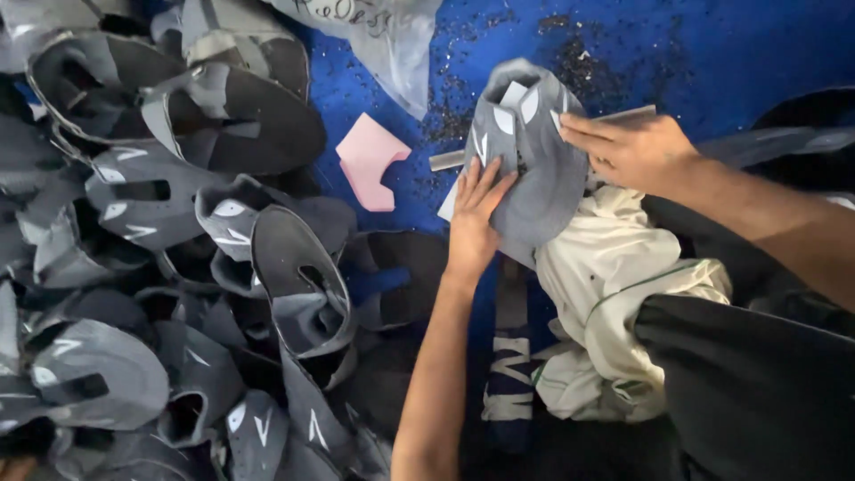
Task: Scraping and trimming the edges of grey shoe upper components with a handheld blade.
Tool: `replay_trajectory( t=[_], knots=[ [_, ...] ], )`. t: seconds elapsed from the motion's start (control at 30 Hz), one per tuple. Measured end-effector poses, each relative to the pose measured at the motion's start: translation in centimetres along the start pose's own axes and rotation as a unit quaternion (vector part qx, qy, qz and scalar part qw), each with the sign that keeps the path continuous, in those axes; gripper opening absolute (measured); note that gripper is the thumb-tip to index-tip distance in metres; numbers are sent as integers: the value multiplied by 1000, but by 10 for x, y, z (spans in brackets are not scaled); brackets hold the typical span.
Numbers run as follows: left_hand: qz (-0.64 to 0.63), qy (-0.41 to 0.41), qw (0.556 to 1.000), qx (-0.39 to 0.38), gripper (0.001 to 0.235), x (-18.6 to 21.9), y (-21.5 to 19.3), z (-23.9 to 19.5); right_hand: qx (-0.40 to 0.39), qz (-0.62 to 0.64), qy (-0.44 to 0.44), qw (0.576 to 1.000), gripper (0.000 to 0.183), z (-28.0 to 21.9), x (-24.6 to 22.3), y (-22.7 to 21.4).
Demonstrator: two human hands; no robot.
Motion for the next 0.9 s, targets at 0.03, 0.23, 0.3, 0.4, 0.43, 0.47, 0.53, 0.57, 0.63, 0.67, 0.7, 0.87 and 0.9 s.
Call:
replay_trajectory(
  t=[0.03, 0.23, 0.3, 0.4, 0.43, 0.47, 0.53, 0.57, 0.63, 0.67, 0.7, 0.87, 0.9],
  knots=[
    [56, -15, 998, -13, 76, 9, 4, -11, 8, -17, 2, 1000, 53, -7, -8, -2],
    [198, 2, 978, -64, 72, -16, 8, -30, -68, -162, -188, 966, 43, -29, -42, 24],
    [252, 6, 966, -60, 73, -3, 18, -54, -76, -379, -304, 871, 49, -54, -60, 44],
    [316, -12, 946, -64, 79, 14, 19, -58, -48, -300, -244, 921, 61, -55, -57, 71],
    [307, -24, 947, -89, 84, 27, 28, -66, -71, 38, -77, 994, 69, -67, -46, 75],
    [314, -51, 945, -80, 84, 30, 25, -77, -72, 51, -103, 991, 69, -56, -67, 50],
    [368, -70, 920, -112, 84, 36, 32, -75, -174, -42, -58, 982, 67, -36, -75, 4],
    [373, -72, 919, -103, 84, 29, 46, -89, -167, -46, -65, 983, 67, -40, -76, 6],
    [377, -68, 923, -36, 78, 15, 69, -107, -252, -71, 37, 964, 69, -54, -58, 22],
    [380, -62, 922, -32, 78, 21, 67, -105, -245, -75, 39, 966, 69, -47, -53, 32],
    [433, -75, 897, -54, 73, 26, 68, -106, -175, 16, 26, 984, 66, -44, -54, 35],
    [345, -84, 932, -69, 58, 68, 57, -110, -68, 247, 226, 940, 32, -46, -6, 57],
    [290, -116, 949, -42, 61, 81, 42, -115, -68, 383, 271, 881, 28, -40, 2, 51]
  ],
)
Point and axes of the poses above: each hand's wrist, its own z-axis towards the middle knuckle, its own y-axis out of the palm, x = y × z, the point moved 6 cm from there along z, towards the middle knuckle, and after that the axes turned 3 degrees about y, right-handed, at the moved point
